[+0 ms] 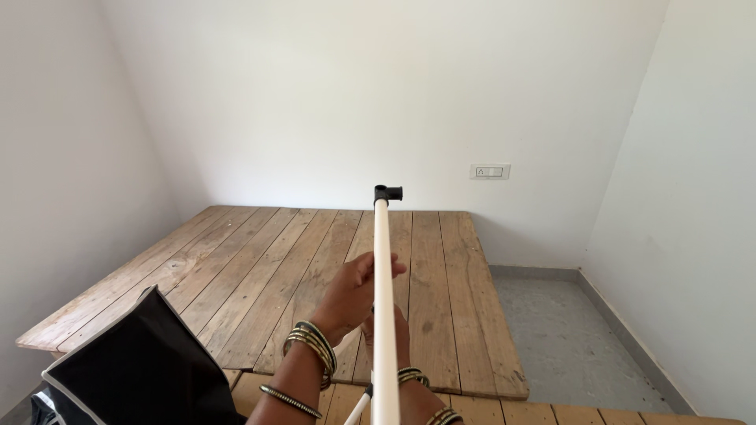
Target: The person assembles a small folding table or stand by connecting white plastic poles with black corner joints and attaching black fabric panels. They repeatedly connect and disconnect frame sections, then fold the fabric panels onto the assembled frame.
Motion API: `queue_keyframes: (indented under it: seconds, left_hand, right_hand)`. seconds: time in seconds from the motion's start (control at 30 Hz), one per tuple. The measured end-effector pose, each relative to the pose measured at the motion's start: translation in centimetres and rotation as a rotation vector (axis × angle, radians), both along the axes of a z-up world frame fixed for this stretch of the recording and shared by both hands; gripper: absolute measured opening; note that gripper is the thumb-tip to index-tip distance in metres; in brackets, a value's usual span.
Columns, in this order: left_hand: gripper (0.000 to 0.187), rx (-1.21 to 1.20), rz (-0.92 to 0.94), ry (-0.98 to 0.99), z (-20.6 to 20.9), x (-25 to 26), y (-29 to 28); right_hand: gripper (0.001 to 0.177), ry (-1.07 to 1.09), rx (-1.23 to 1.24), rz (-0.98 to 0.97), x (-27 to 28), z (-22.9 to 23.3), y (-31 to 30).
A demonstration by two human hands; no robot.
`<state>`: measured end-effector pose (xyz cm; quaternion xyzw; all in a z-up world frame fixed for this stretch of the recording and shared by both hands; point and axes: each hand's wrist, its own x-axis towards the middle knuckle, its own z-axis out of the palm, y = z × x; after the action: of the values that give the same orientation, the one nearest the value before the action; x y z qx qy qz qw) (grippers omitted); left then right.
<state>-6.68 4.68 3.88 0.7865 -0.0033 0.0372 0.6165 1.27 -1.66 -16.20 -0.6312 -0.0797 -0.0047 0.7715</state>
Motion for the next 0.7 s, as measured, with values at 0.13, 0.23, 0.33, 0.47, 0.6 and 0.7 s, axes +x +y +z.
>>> queue_keyframes:
  seconds: [0.13, 0.23, 0.33, 0.47, 0.6, 0.7]
  left_hand:
    - [0.024, 0.098, 0.128, -0.133, -0.1, 0.3, 0.1]
    - [0.022, 0.14, 0.241, -0.221, 1.4, 1.6, 0.6]
    - [0.019, 0.074, 0.164, -0.365, 3.4, 2.5, 1.6]
    - [0.019, 0.082, 0.268, -0.258, 3.2, 1.6, 1.7]
    - [0.018, 0.09, 0.344, -0.234, 1.3, -0.5, 2.3]
    - [0.017, 0.042, 0.381, -0.271, 0.2, -1.7, 2.6]
  right_hand:
    - [0.05, -0.021, 0.059, -0.073, -1.5, 1.5, -0.2]
    - [0.045, 0.028, 0.003, -0.11, -2.6, 3.3, -0.7]
    - [0.041, 0.063, 0.022, -0.105, -3.2, 4.9, -1.1]
    - [0.043, 0.064, 0.02, -0.106, -3.7, 5.7, -1.2]
    - [0.052, 0.049, -0.067, -0.127, -3.6, 5.8, -1.5]
    - [0.063, 0.093, -0.14, -0.119, -3.7, 5.6, -1.9]
